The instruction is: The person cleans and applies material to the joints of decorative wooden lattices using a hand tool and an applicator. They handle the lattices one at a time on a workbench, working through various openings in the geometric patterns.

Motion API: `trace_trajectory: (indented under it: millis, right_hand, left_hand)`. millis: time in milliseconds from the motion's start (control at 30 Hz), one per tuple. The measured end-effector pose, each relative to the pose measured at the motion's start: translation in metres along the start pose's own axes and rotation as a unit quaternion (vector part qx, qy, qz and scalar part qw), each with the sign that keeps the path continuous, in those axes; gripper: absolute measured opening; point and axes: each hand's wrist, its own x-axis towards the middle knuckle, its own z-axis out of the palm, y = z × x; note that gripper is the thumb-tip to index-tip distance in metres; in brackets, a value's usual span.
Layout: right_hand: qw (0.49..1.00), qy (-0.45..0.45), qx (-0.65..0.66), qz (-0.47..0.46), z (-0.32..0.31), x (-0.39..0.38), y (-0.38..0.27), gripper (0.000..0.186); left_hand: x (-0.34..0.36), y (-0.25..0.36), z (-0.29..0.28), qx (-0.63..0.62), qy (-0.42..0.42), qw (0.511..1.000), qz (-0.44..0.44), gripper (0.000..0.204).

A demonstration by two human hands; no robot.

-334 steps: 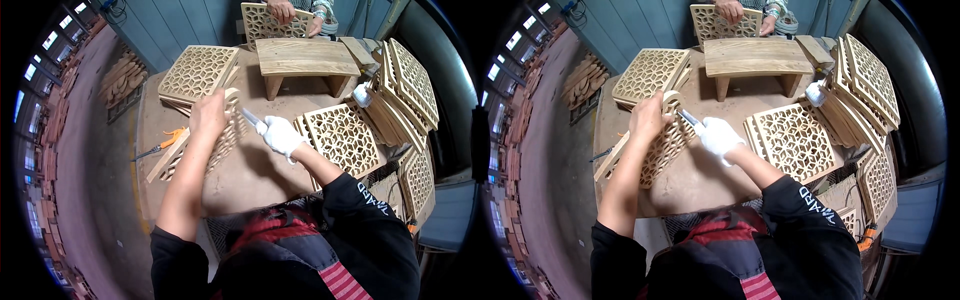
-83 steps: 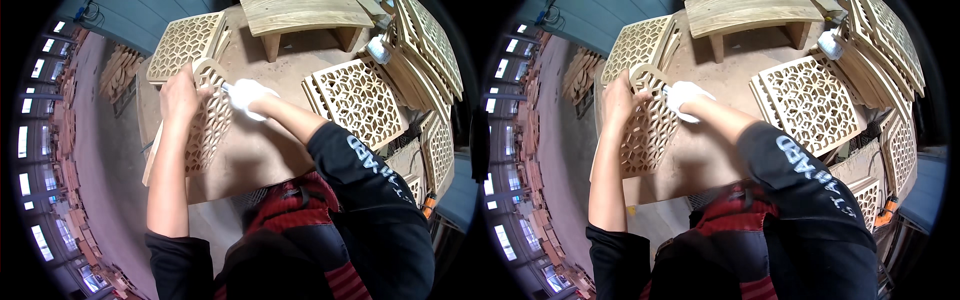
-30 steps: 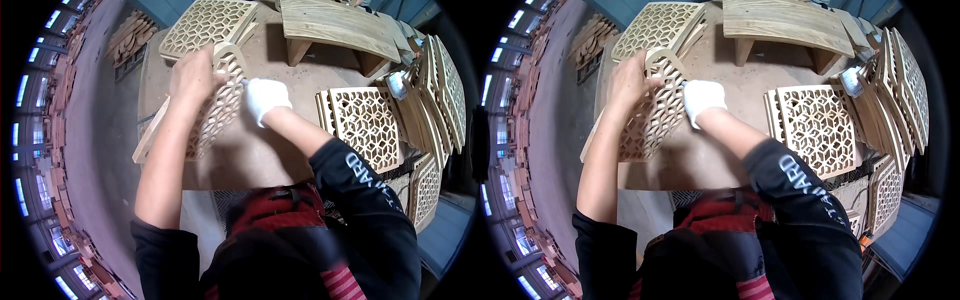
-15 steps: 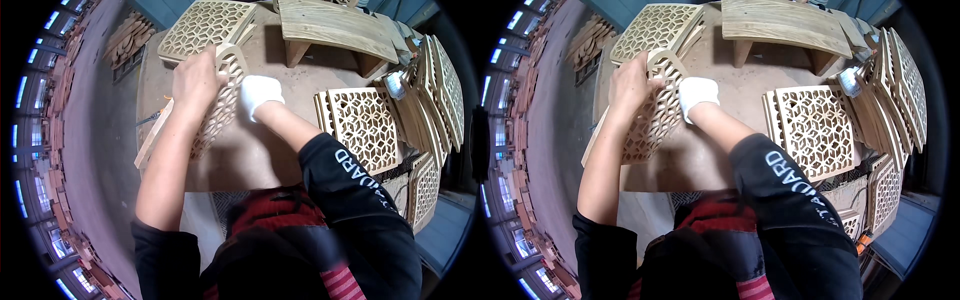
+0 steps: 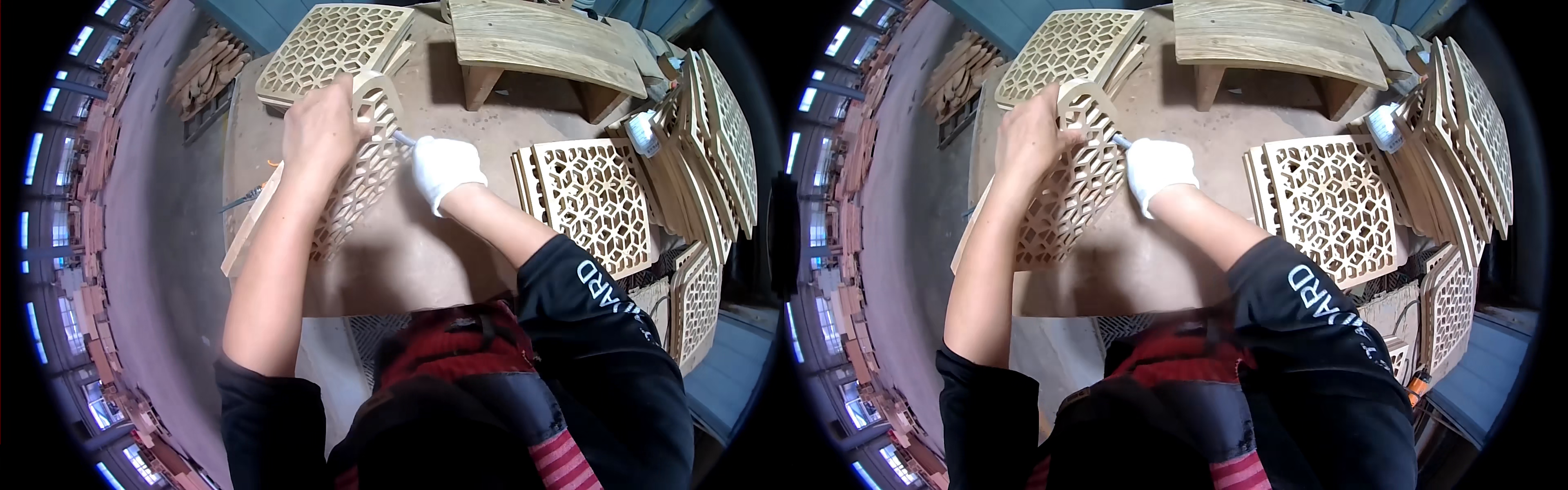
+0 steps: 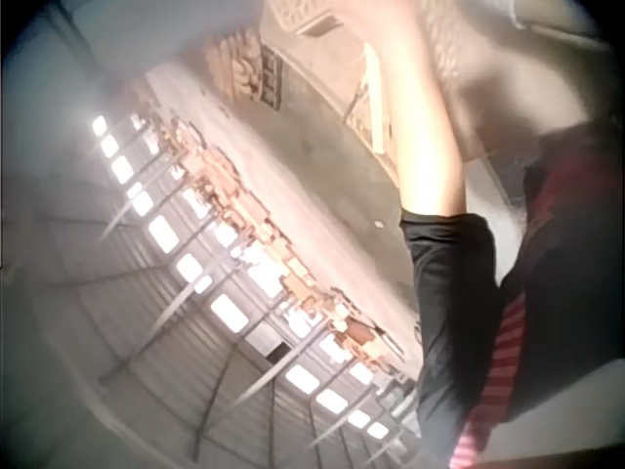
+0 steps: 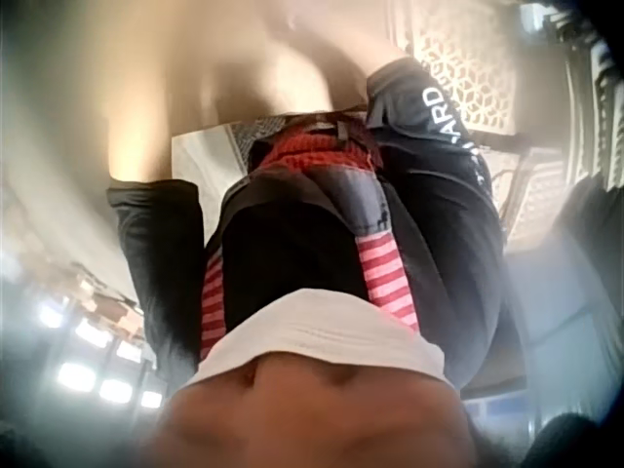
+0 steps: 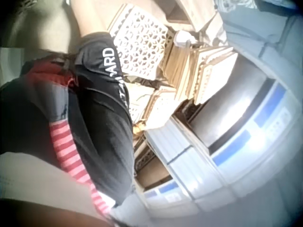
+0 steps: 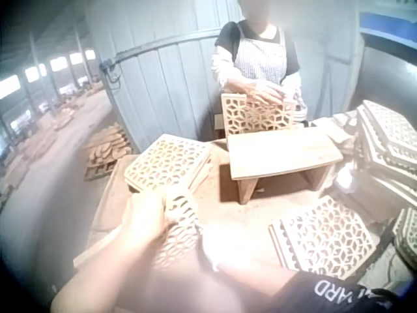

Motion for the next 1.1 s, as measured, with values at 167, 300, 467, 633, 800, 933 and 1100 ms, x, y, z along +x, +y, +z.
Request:
trace_trajectory:
  millis: [167,300,467,633,800,933,1100]
  right_hand:
    - [0.998,0.018,-0.052,-0.019,-0.005,0.023,-0.015,0.019]
    - [1.0,0.007,0.004,0.006,0.007,0.001,-0.006,0.024]
    - [1.0,-0.006,-0.013,-0.012,-0.007,0.011,0.0,0.027]
    - [1.0,-0.006,0.0,-0.008,-0.007,0.003,-0.007,0.024]
    - [0.991,-0.113,0.05,0.046,0.029,-0.042,0.051,0.034]
    - [0.981,-0.136,0.125,0.054,0.027,-0.044,0.065,0.041]
    - [0.986,-0.11,0.126,0.001,0.018,-0.021,0.047,0.04]
  left_hand:
    - [0.003,0.007,0.001,-0.004,0.017,1.0,0.02,0.058]
    - [-0.001,-0.003,0.001,0.0,0.02,1.0,0.004,0.055]
    - [0.004,0.0,-0.001,-0.003,0.006,1.0,0.003,0.054]
    - [0.005,0.005,0.0,0.013,0.005,1.0,-0.009,0.066]
    - [0.015,-0.012,0.003,0.023,-0.023,0.999,-0.018,0.061]
    - [0.015,-0.011,0.003,0.006,0.008,1.0,-0.009,0.054]
    - [0.018,-0.012,-0.001,-0.018,-0.016,0.999,-0.021,0.057]
